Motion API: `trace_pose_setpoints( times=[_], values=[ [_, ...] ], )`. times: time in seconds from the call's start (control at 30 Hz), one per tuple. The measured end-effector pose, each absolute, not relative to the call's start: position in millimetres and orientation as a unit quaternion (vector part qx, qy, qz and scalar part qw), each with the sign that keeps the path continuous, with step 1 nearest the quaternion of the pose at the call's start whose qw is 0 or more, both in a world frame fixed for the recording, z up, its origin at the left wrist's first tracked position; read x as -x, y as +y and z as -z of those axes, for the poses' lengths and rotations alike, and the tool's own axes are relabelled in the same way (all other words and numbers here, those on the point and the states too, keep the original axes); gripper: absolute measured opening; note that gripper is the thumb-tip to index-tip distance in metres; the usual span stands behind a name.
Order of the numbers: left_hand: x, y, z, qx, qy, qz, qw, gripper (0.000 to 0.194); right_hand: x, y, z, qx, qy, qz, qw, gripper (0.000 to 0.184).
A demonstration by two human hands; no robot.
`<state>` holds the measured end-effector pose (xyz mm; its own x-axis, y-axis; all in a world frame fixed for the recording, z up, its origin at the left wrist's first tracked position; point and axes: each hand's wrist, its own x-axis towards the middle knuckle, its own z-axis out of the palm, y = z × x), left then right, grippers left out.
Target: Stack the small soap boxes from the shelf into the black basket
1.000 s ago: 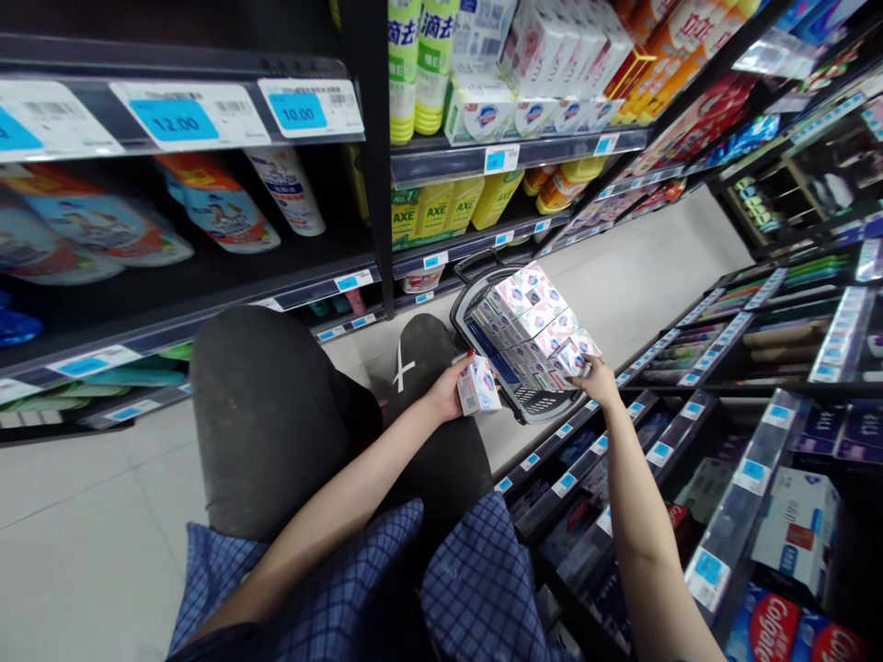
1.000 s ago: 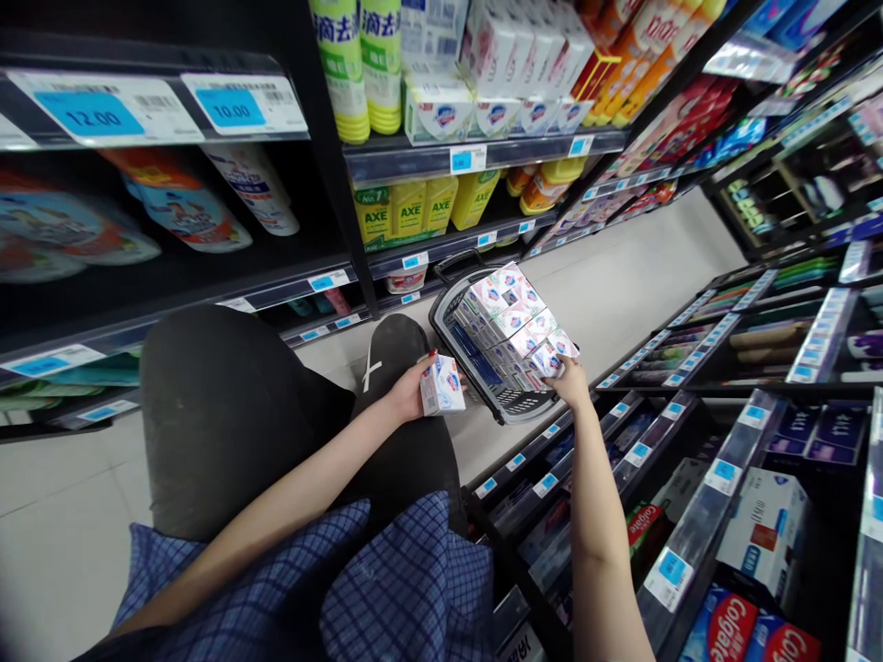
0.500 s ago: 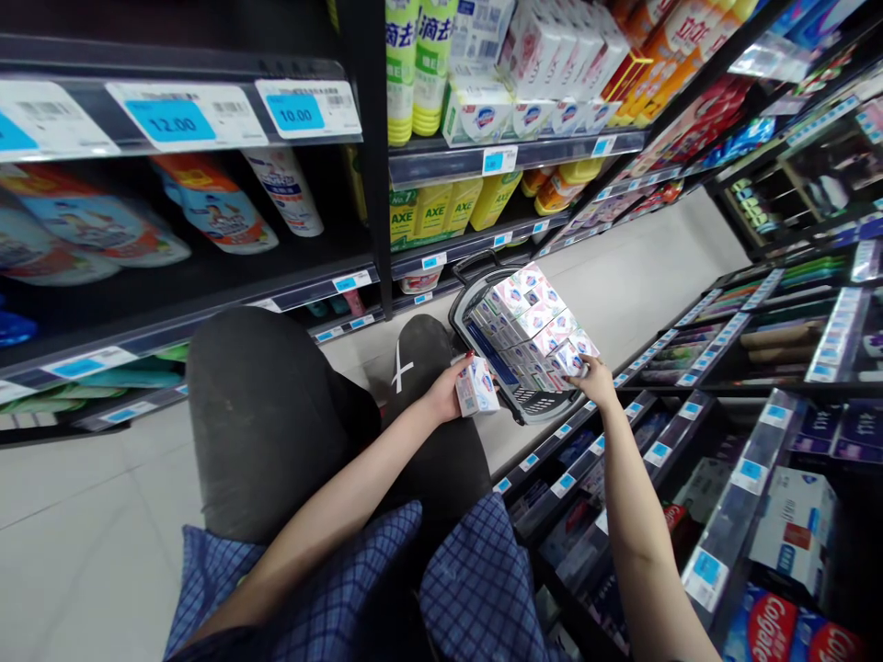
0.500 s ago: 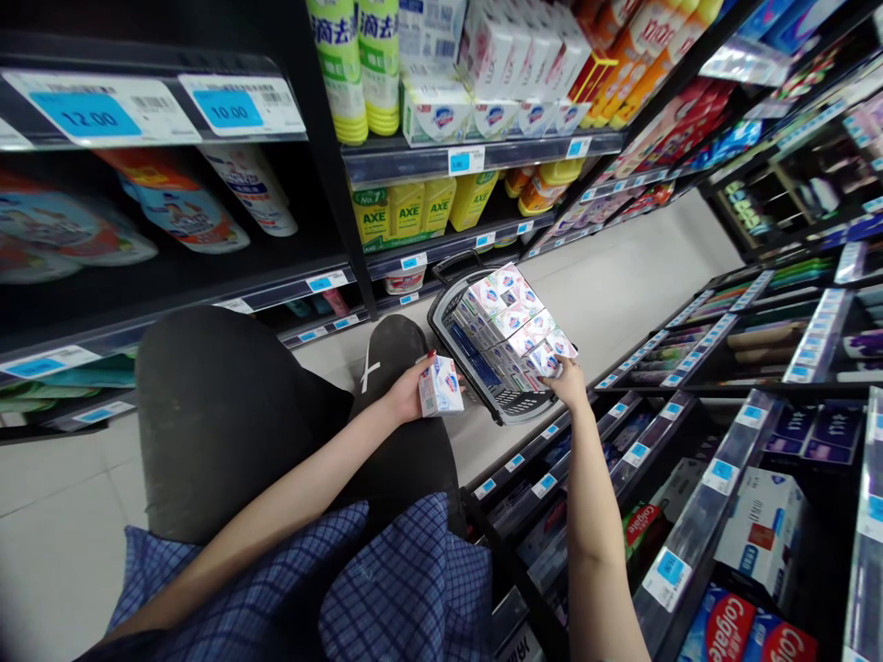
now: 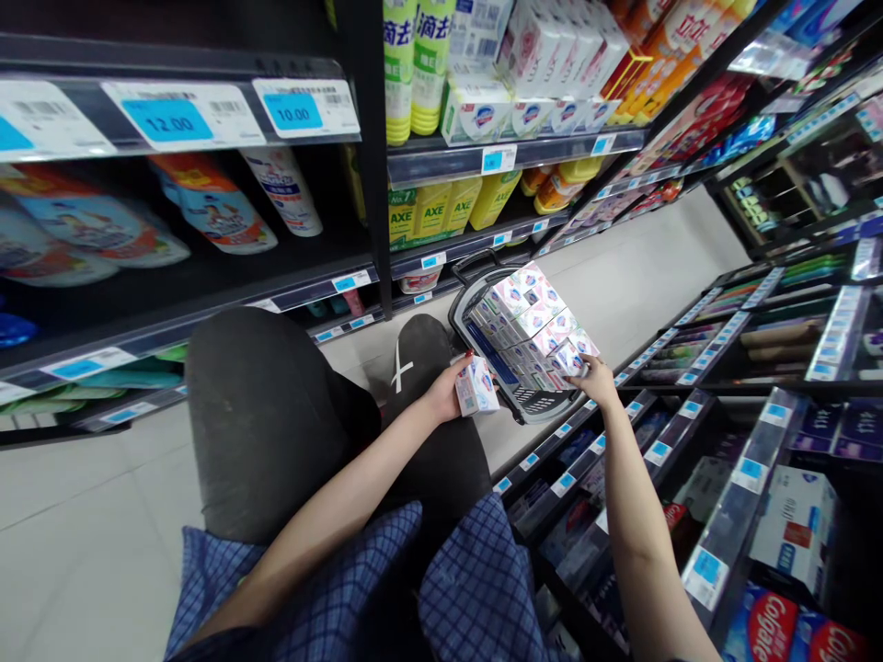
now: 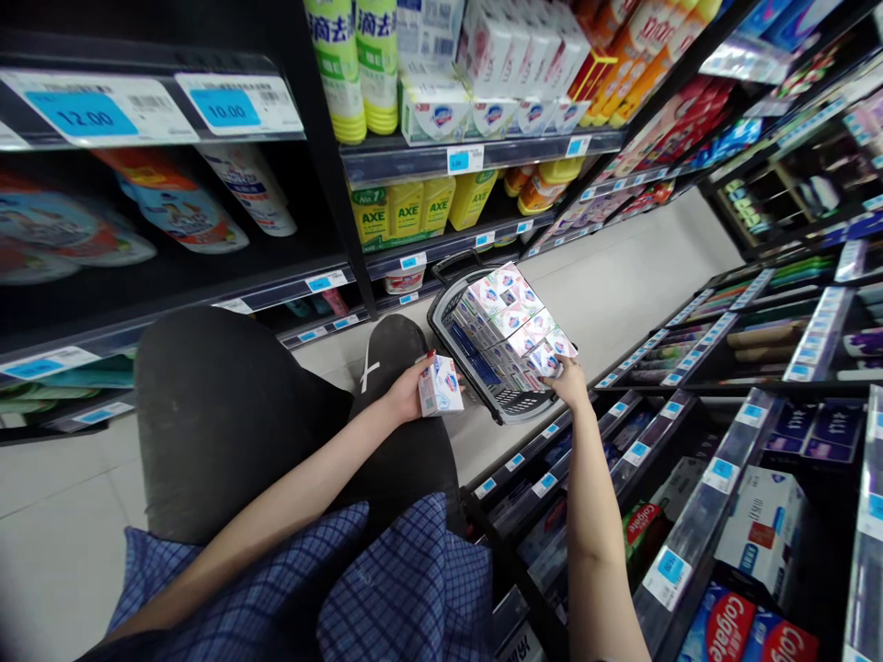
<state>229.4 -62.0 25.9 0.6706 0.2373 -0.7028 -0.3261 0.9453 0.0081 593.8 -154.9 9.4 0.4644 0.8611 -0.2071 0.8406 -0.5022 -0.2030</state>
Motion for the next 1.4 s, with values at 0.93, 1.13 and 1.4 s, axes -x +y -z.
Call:
trace_pose_setpoints(
  times=[0.93, 1.13, 1.4],
  values=[
    [-229, -68, -11, -0.007, 0.166, -0.181, 0.969, 0.081, -361, -152, -66, 0.677, -0.621, -0.319, 0.233, 0.129],
    [-230, -70, -8, -0.002, 0.138, -0.156, 0.978, 0.082, -360, -155, -70, 0.679, -0.616, -0.307, 0.256, 0.122],
    [-227, -73, 1, -0.055, 0.206, -0.131, 0.968, 0.055, -379, -160, -58, 0.647, -0.509, -0.430, 0.370, 0.114]
  ],
)
